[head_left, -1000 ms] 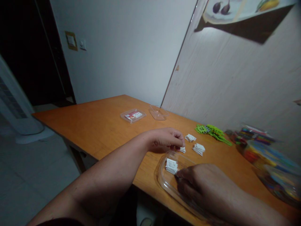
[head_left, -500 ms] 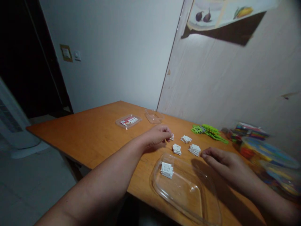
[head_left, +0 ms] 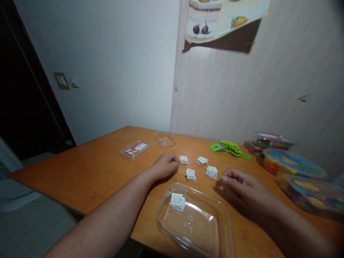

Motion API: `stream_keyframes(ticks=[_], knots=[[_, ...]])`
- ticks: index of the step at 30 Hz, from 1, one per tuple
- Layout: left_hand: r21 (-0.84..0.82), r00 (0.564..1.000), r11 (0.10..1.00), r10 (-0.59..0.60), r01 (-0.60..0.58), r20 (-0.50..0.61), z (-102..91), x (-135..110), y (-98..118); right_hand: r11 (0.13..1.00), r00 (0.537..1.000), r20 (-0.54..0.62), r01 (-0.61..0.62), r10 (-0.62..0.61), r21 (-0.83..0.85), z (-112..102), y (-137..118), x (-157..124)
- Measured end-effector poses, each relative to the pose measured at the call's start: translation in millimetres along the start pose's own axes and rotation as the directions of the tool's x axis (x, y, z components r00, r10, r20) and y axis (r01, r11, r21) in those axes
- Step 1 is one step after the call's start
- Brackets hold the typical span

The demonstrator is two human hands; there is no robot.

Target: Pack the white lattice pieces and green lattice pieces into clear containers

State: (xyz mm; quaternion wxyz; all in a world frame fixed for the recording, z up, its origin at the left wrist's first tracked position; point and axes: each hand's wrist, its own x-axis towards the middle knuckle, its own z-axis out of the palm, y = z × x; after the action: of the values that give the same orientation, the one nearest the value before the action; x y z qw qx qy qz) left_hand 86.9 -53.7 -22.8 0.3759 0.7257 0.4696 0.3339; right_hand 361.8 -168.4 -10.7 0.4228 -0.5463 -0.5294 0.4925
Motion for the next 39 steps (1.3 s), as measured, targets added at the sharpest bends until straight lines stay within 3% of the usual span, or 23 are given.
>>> stream_keyframes(ticks=[3,7,11,17,21,30,35,39], knots=[[0.086,0.999,0.995,0.05,-0.051,0.019,0.0,3.0,-3.6,1.0,0.977,0.213,0.017,-0.019,0.009,14.6,-4.6,-15.2],[0.139,0.997,0.988,0.073,-0.072,-0.006,3.5,6.2,-7.8,0.997,0.947,0.318,0.066,-0.047,-0.048,31.3,1.4,-23.1],[0.151,0.997,0.986,0.077,-0.071,-0.034,8.2,8.2,-11.8,0.984,0.964,0.265,0.069,-0.023,-0.166,42.5,3.9,-19.0],[0.114,0.997,0.993,0.027,-0.019,-0.07,13.0,13.5,-21.2,0.893,0.97,0.199,0.212,-0.142,-0.397,44.5,-1.9,-4.5],[0.079,0.997,0.997,0.003,0.003,-0.08,13.9,16.1,-24.4,0.852,0.956,0.233,0.268,-0.178,-0.45,41.9,-8.4,4.9],[0.005,0.99,0.999,-0.047,0.048,-0.137,13.8,14.2,-18.4,0.846,0.944,0.302,0.264,-0.13,-0.462,33.1,-10.6,17.1],[-0.053,0.987,0.997,-0.061,0.054,-0.148,12.5,15.3,-17.3,0.791,0.956,0.263,0.258,-0.128,-0.555,23.5,-38.6,31.5],[-0.05,0.984,0.998,-0.048,0.04,-0.17,12.4,18.0,-20.9,0.687,0.944,0.288,0.318,-0.162,-0.654,24.8,-63.0,49.1]])
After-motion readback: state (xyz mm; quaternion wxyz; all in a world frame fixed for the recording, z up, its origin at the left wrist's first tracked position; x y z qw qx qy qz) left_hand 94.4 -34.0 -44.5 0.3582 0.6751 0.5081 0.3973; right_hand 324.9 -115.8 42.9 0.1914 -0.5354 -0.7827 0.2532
